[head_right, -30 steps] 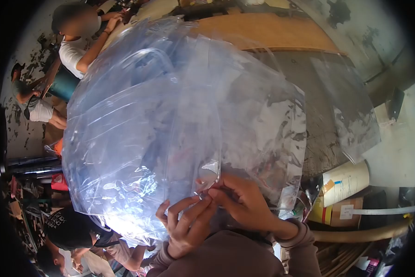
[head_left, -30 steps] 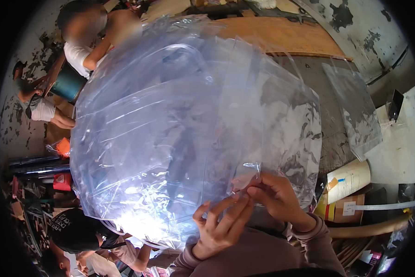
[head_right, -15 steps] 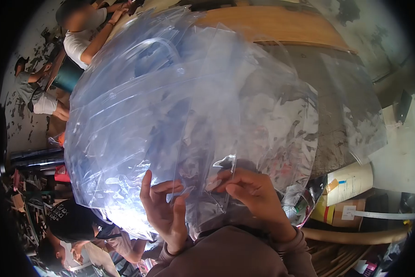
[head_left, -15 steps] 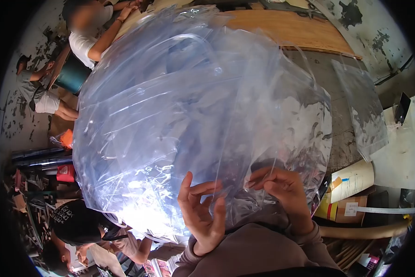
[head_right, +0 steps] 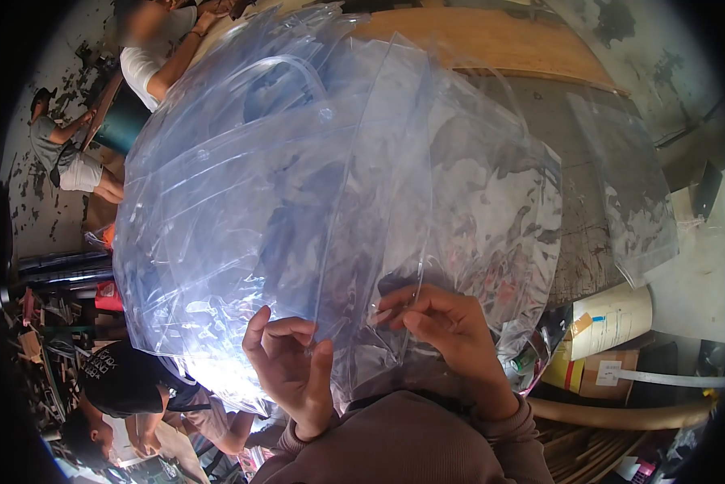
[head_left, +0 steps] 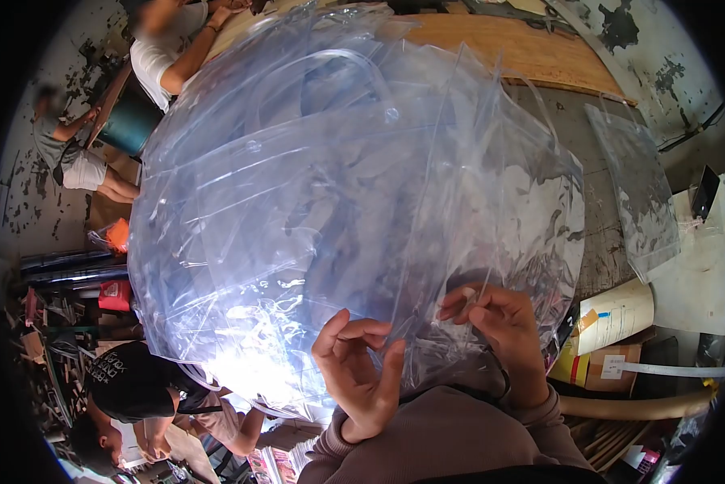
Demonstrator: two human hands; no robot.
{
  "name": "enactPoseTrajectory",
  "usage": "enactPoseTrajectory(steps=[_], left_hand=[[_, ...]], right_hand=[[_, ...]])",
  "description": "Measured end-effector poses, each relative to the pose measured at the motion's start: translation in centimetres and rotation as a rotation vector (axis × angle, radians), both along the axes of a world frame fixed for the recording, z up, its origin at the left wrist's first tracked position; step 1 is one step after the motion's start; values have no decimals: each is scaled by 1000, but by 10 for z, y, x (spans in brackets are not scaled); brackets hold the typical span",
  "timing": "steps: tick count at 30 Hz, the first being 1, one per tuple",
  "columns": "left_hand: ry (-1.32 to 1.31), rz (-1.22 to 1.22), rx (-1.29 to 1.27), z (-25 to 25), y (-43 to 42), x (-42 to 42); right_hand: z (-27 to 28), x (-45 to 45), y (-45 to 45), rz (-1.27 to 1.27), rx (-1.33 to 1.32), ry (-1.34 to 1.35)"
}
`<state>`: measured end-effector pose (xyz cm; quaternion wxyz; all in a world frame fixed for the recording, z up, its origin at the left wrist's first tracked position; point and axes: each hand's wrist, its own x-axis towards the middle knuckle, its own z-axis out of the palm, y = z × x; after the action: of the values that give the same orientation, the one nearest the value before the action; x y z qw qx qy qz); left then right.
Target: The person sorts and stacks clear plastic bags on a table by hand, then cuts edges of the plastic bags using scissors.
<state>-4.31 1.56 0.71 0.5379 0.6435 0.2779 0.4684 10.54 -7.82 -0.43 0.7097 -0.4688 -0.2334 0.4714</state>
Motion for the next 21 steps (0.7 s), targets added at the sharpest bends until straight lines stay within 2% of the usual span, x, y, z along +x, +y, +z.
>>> enactPoseTrajectory(steps=[14,21], left_hand=[[71,-55,99,8,0,-4],[38,-31,16,13,-2,-7]], right_hand=[[-1,0,1,-29,-3,5],[-4,0,1,-21,33,26]])
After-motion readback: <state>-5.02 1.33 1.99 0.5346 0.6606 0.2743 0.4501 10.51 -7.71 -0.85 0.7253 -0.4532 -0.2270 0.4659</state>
